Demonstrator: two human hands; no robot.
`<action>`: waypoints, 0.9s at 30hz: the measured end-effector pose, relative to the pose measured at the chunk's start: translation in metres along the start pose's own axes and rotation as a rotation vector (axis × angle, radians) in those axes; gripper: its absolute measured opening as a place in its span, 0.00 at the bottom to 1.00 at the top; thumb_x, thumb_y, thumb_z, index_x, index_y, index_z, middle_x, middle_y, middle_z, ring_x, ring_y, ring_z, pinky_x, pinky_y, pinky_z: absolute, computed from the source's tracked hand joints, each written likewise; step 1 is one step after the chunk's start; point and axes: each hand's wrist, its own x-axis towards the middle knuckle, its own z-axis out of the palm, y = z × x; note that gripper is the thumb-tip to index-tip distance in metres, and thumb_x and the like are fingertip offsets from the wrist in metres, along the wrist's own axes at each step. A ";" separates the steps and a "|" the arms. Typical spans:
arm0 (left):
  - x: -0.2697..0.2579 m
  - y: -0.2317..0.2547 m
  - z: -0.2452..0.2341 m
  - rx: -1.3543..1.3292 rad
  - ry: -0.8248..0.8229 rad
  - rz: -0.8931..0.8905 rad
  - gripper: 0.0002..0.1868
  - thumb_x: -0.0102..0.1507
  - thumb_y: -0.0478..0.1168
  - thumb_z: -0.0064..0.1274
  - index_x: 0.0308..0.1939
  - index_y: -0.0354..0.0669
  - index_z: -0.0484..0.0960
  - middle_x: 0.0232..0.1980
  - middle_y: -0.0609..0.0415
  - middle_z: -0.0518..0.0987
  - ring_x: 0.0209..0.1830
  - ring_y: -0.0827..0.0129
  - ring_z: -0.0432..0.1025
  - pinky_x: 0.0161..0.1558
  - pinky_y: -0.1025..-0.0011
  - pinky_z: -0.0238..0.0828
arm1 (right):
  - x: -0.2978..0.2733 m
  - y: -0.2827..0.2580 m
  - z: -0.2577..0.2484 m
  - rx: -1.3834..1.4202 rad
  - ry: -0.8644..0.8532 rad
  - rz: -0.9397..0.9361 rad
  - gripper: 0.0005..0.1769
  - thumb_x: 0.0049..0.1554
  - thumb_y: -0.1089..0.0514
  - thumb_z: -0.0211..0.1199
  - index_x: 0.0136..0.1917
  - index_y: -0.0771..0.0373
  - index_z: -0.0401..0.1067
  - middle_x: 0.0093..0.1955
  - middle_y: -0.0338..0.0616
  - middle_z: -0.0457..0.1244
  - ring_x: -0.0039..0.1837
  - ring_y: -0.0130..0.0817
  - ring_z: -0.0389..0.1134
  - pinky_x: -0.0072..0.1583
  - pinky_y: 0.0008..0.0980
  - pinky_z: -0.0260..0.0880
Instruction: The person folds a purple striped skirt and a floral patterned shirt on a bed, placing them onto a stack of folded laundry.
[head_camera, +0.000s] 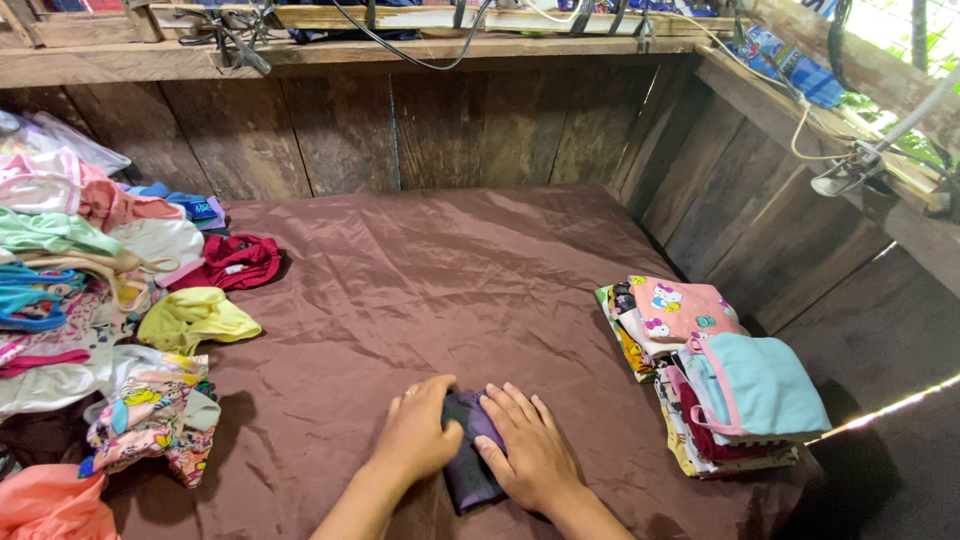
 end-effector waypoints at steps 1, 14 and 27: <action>0.001 0.001 -0.002 -0.002 -0.032 -0.010 0.33 0.54 0.44 0.56 0.64 0.46 0.73 0.62 0.51 0.78 0.66 0.58 0.67 0.65 0.57 0.59 | 0.000 0.000 -0.001 0.002 -0.001 0.003 0.33 0.61 0.44 0.55 0.74 0.61 0.61 0.80 0.46 0.52 0.81 0.47 0.45 0.76 0.52 0.39; 0.035 -0.020 0.014 0.174 -0.172 -0.121 0.09 0.67 0.42 0.44 0.48 0.49 0.77 0.45 0.47 0.83 0.52 0.52 0.76 0.56 0.52 0.62 | 0.002 -0.002 -0.002 0.035 -0.003 0.036 0.33 0.60 0.44 0.57 0.74 0.59 0.62 0.80 0.44 0.52 0.82 0.44 0.45 0.77 0.51 0.38; -0.031 0.017 0.026 0.147 0.230 0.228 0.33 0.62 0.52 0.54 0.65 0.34 0.69 0.68 0.38 0.71 0.71 0.47 0.59 0.68 0.44 0.46 | -0.009 0.026 0.015 0.161 0.204 0.058 0.28 0.61 0.48 0.56 0.70 0.64 0.68 0.77 0.58 0.55 0.76 0.55 0.56 0.72 0.46 0.55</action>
